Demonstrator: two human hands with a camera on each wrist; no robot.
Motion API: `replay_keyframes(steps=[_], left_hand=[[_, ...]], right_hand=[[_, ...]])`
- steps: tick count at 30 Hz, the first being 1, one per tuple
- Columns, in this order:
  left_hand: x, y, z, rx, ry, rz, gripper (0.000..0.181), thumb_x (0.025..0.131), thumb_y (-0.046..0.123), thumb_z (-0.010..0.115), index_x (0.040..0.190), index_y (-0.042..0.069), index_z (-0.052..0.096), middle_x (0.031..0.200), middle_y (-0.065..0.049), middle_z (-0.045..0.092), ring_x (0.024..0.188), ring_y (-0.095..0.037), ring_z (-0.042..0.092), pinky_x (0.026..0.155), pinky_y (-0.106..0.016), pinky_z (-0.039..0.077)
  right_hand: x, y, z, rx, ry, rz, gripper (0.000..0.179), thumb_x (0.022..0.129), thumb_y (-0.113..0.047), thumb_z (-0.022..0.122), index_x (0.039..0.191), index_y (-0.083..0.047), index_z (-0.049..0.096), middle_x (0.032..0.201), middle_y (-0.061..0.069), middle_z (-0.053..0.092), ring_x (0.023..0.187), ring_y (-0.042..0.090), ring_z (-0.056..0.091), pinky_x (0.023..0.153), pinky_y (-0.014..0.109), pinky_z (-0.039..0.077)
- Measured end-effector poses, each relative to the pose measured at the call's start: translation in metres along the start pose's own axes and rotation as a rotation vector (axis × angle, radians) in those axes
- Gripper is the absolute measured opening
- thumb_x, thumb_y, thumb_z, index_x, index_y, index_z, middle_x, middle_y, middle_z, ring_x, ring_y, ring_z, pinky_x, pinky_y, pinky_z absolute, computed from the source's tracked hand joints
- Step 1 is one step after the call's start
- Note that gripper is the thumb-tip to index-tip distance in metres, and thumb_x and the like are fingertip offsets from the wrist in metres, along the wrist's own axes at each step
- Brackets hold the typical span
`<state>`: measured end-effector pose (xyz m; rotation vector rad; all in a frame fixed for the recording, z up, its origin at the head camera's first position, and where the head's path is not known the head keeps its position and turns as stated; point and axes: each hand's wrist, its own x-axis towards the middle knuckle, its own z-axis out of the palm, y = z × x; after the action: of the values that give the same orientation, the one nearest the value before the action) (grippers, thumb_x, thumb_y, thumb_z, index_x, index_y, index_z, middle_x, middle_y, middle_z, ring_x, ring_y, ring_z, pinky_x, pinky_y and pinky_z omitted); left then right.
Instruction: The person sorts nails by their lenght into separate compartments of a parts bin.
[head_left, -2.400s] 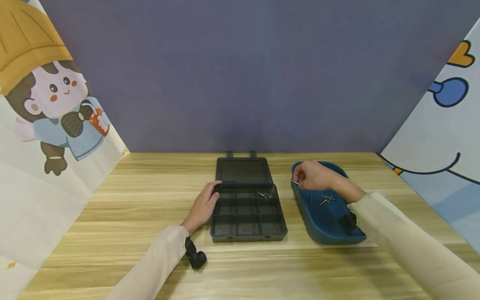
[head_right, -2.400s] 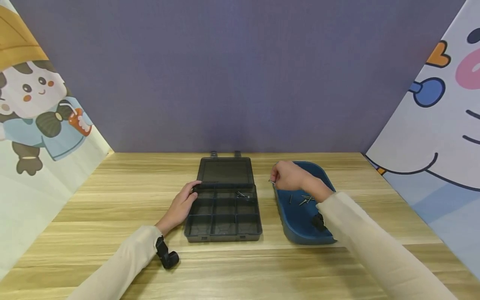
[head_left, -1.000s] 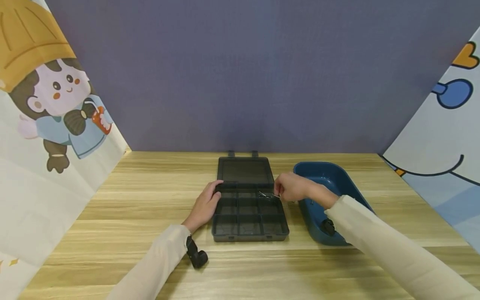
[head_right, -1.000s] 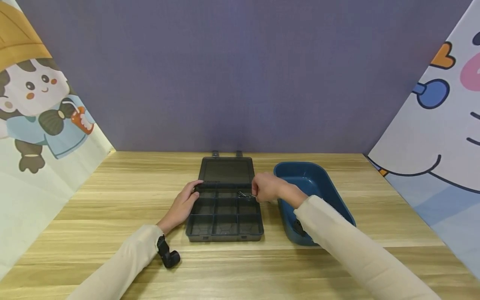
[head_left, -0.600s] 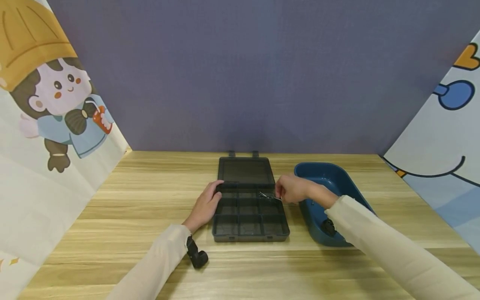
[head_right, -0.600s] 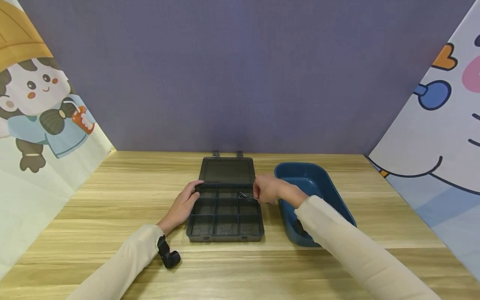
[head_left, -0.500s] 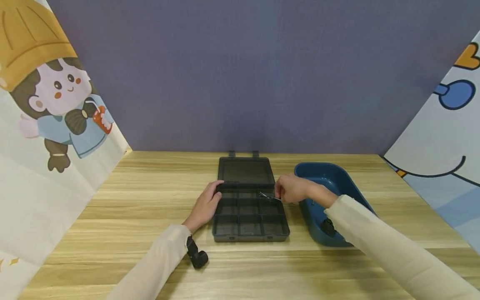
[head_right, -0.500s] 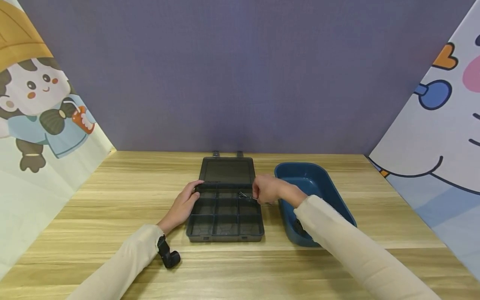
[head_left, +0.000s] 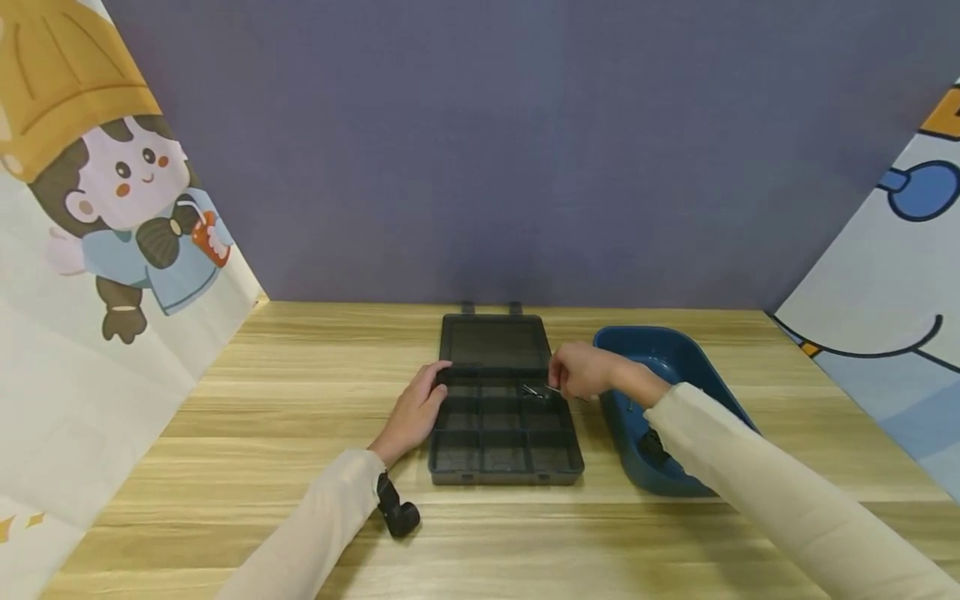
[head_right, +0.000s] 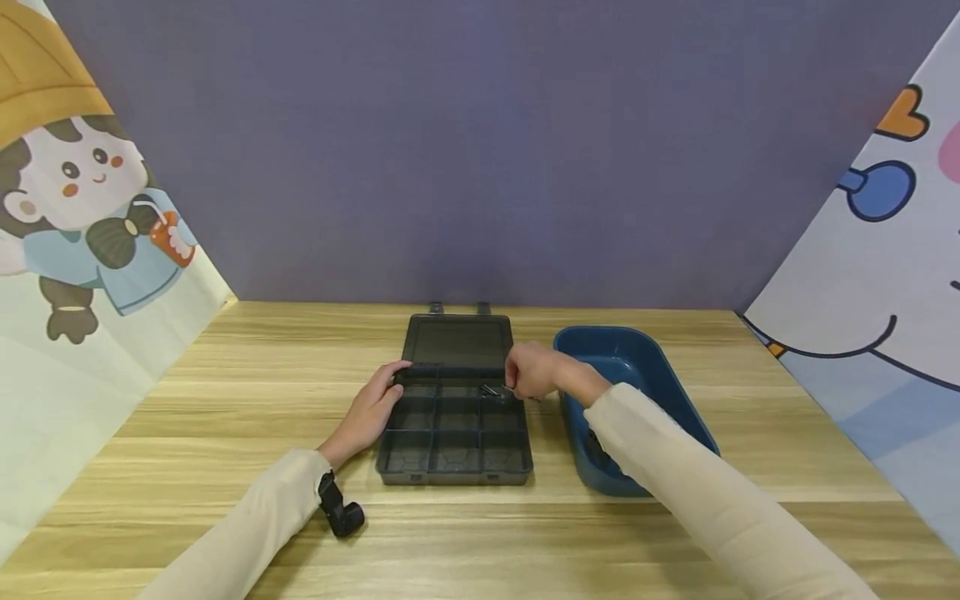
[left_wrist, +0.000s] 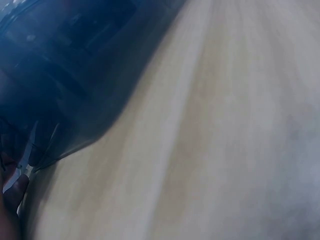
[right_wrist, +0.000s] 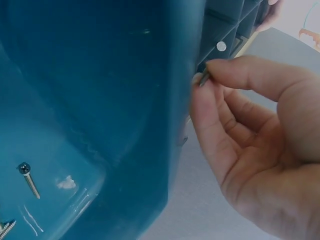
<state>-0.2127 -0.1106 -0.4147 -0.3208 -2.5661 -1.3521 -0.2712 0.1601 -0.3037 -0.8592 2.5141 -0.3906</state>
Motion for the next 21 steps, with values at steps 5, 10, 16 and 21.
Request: replay_keyframes(steps=[5,10,16,21], left_hand=[[0.0,0.0,0.0,0.002,0.005,0.006,0.041,0.097,0.01,0.043,0.137,0.007,0.047,0.139,-0.014,0.049,0.132,-0.033,0.043,0.108,-0.052,0.034],[0.0,0.001,0.0,-0.003,0.003,0.011,0.04,0.097,0.01,0.043,0.137,0.006,0.047,0.138,-0.014,0.05,0.131,-0.033,0.044,0.108,-0.051,0.034],[0.0,-0.001,0.001,0.002,0.007,0.018,0.041,0.097,0.009,0.043,0.137,0.006,0.047,0.138,-0.015,0.05,0.131,-0.034,0.045,0.107,-0.051,0.034],[0.001,-0.001,0.001,-0.005,0.009,0.017,0.041,0.097,0.009,0.043,0.137,0.005,0.047,0.138,-0.015,0.05,0.131,-0.034,0.044,0.107,-0.052,0.034]], right_hand=[[0.005,-0.001,0.001,-0.018,0.004,-0.008,0.018,0.079,0.008,0.055,0.092,-0.001,0.065,0.067,0.002,0.061,0.049,0.008,0.044,0.053,0.024,0.042],[0.008,-0.005,0.002,-0.01,0.008,-0.017,0.022,0.077,0.01,0.053,0.091,-0.001,0.066,0.068,0.002,0.062,0.046,0.007,0.044,0.05,0.023,0.041],[0.013,-0.008,0.002,-0.006,0.001,-0.018,0.022,0.076,0.01,0.052,0.09,0.0,0.066,0.067,0.002,0.062,0.046,0.007,0.046,0.048,0.023,0.041],[0.016,-0.009,0.0,-0.002,-0.012,-0.053,0.017,0.077,0.007,0.054,0.086,-0.003,0.064,0.068,0.003,0.061,0.046,0.008,0.05,0.047,0.024,0.045]])
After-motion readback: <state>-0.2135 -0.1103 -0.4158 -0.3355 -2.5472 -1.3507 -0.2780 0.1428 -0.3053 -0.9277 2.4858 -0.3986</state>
